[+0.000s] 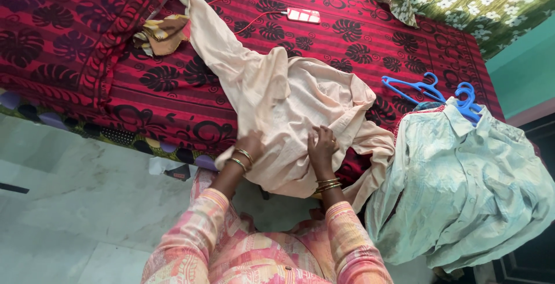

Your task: The person places a light blue striped shirt onto a blue hanger, adjusts the collar and shoulders, and fastens the buttons from top to bottom. The person then smooths the shirt and moves it aside before picking up a beige shirt to begin the same process.

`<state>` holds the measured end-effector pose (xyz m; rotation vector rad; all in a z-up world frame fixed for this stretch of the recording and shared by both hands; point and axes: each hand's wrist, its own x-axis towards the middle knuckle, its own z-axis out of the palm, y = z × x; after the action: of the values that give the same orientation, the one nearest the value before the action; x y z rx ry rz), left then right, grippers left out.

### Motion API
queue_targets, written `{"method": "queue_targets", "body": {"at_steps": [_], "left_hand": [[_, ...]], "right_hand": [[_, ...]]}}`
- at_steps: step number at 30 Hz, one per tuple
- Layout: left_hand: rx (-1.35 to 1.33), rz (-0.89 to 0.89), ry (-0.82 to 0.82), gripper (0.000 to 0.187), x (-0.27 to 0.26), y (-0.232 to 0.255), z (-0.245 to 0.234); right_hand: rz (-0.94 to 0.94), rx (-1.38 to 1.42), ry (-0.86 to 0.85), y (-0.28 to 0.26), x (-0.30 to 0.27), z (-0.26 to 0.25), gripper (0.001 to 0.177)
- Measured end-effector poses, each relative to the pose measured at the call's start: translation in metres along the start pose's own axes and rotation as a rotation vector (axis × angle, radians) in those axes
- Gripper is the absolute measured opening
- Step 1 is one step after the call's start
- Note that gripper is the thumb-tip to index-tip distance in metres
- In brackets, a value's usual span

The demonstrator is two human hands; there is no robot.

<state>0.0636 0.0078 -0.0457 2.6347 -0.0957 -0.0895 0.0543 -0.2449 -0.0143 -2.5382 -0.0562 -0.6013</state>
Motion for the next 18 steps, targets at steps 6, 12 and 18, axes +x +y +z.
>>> {"method": "queue_targets", "body": {"at_steps": [6,12,18], "left_hand": [[-0.158,0.323,-0.229,0.029,-0.037,0.05,0.021],[-0.275,0.178,-0.181,0.033,0.013,0.02,0.003],[0.281,0.379,0.669,0.034,0.088,-0.042,-0.046]], "right_hand": [[-0.151,0.456,-0.119,-0.053,-0.001,0.009,0.074],[-0.08,0.36,-0.277,-0.027,-0.004,0.038,0.033],[-0.082,0.444,-0.58,-0.017,-0.021,0.018,0.015]]}}
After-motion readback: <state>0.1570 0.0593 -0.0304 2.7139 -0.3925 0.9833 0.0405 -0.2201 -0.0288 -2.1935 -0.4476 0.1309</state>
